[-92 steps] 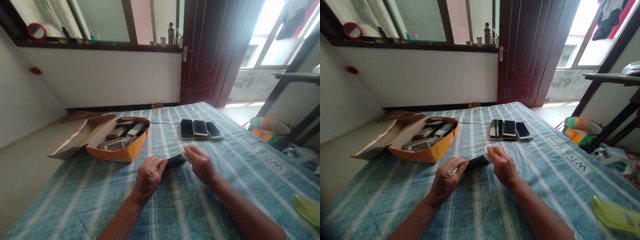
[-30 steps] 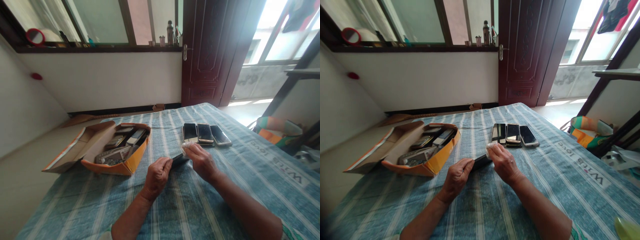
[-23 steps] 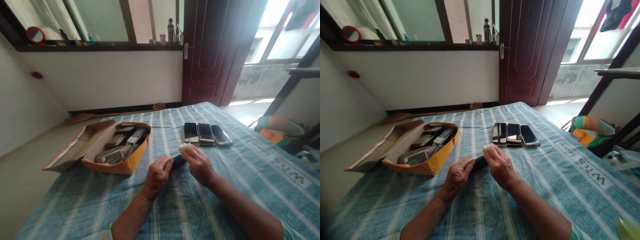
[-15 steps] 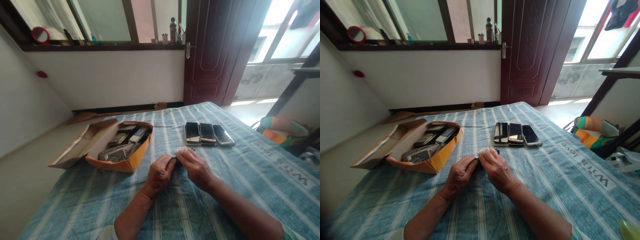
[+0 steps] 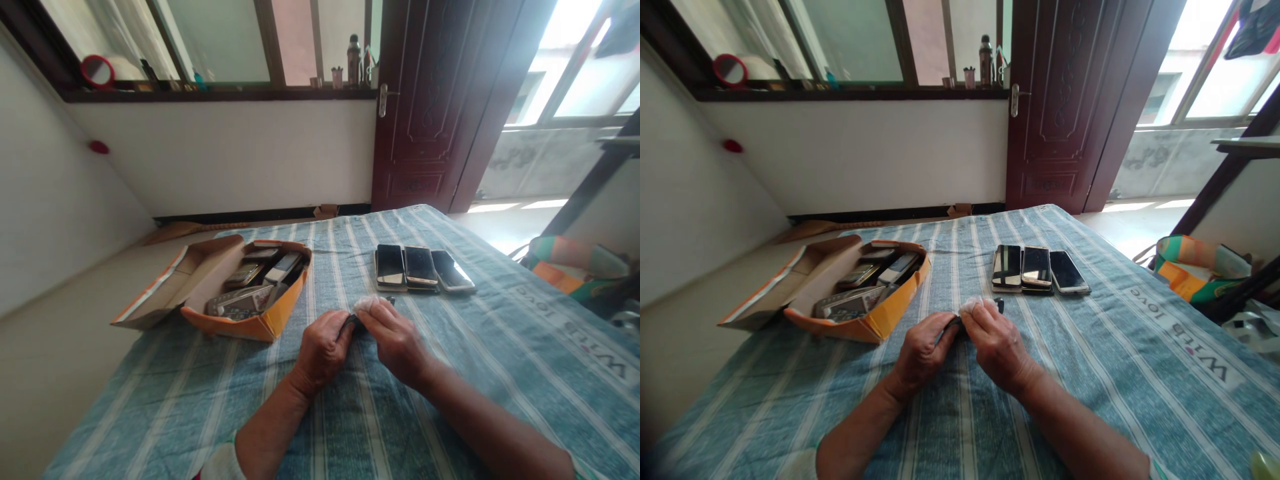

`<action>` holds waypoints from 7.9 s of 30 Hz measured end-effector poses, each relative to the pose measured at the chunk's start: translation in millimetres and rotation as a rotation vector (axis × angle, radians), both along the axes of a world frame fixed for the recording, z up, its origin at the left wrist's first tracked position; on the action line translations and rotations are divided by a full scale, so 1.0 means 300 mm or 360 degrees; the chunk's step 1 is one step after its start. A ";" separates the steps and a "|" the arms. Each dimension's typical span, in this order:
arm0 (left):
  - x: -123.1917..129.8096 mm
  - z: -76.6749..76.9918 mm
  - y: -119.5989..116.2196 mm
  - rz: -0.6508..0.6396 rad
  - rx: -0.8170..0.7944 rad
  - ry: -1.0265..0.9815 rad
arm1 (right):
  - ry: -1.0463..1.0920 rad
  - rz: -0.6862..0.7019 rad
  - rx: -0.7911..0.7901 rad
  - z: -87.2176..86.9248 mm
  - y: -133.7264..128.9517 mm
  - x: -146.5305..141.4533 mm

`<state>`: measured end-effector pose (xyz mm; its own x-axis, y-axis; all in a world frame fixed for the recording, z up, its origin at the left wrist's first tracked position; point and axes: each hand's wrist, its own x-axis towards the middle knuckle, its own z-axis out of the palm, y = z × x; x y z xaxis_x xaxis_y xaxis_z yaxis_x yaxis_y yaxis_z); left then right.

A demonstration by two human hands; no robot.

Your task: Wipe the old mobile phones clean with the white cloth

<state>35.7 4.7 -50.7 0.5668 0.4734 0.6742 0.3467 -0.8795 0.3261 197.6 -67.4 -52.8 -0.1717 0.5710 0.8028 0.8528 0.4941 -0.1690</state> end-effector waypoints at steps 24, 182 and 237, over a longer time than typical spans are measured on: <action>-0.004 -0.005 0.018 0.0076 0.0032 -0.0037 | 0.0494 -0.0273 -0.0192 -0.060 0.051 0.161; -0.024 0.012 0.018 -0.0073 -0.0429 0.0123 | 0.1753 0.0193 -0.1203 0.011 0.049 0.211; -0.003 0.146 -0.043 0.0017 -0.0091 -0.0269 | 0.0636 0.0044 -0.0269 0.065 0.029 0.063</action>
